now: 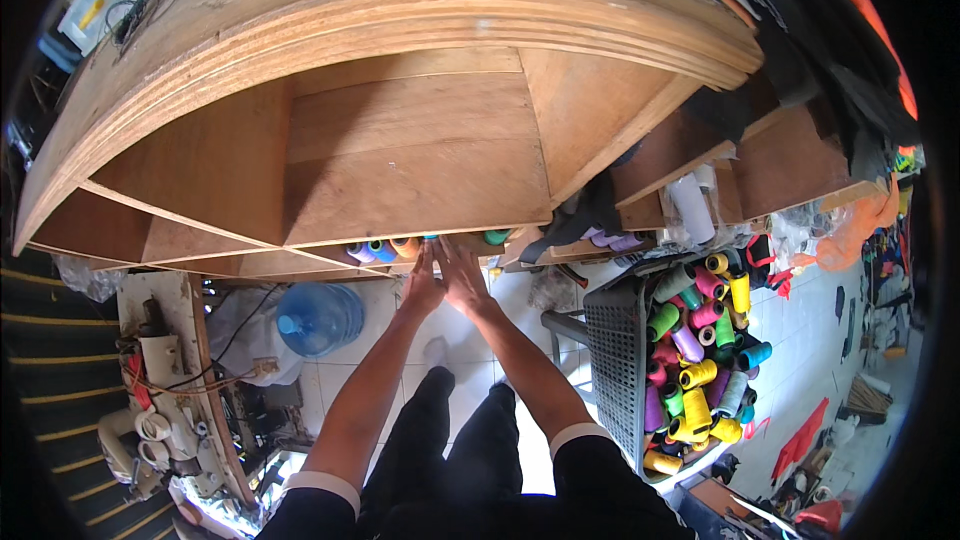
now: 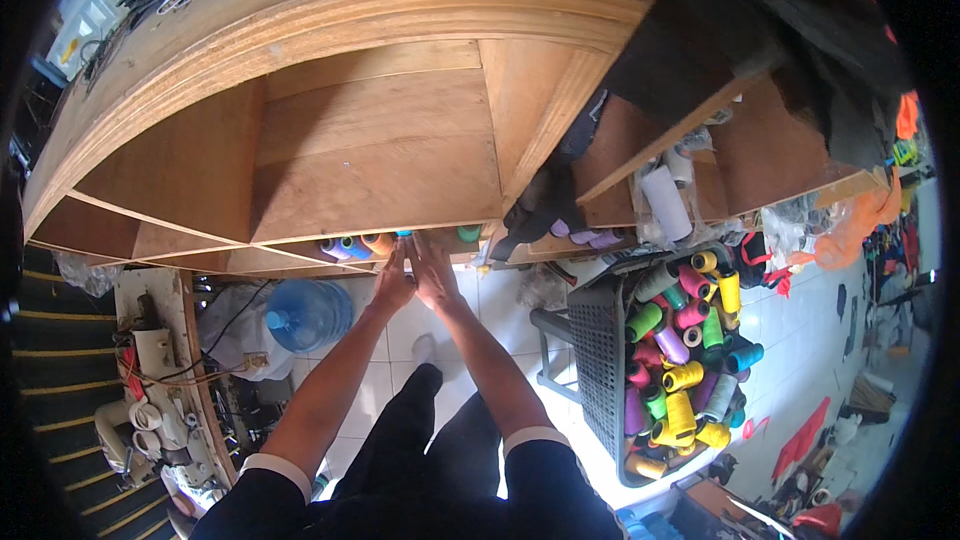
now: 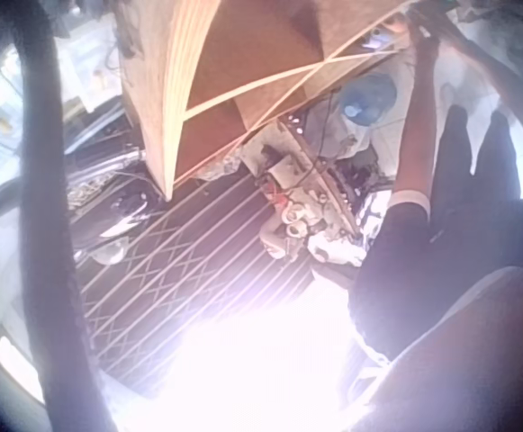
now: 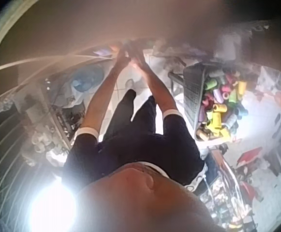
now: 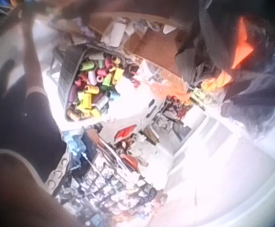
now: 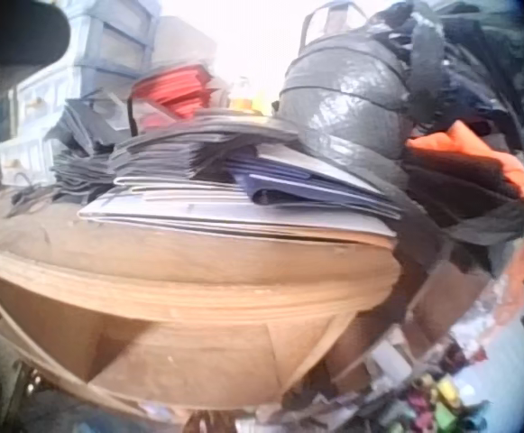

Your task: The person repeatedly picks up thread spools from a basket, briefly holds them, and places them into a wooden shelf. The person handles spools of various colors including yellow, pink, blue, orange, white, green, and black.

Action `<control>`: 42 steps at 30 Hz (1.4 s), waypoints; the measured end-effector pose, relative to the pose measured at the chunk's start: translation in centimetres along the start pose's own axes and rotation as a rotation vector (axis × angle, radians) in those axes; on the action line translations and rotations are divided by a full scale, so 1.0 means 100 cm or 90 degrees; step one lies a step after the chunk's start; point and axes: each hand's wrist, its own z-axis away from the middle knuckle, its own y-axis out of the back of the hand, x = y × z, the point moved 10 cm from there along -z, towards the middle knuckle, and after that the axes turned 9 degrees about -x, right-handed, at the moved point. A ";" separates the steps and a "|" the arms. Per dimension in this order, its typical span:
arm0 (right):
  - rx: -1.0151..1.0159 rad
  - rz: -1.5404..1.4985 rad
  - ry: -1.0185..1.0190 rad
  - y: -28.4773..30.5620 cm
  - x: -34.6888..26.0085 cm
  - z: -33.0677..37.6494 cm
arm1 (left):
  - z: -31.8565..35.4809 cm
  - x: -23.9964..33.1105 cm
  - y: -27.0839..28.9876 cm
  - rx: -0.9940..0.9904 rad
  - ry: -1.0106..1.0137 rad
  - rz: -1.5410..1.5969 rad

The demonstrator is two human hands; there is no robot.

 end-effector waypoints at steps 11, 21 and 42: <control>0.020 -0.184 -0.142 0.027 0.057 0.178 | 0.199 -0.100 -0.079 -0.047 -0.036 -0.108; 0.415 -0.226 -0.467 0.148 0.169 0.443 | 0.391 -0.179 -0.142 -0.398 0.025 -0.268; 0.348 -0.090 -0.587 0.232 0.366 0.473 | 0.394 -0.102 -0.170 -0.253 0.506 0.263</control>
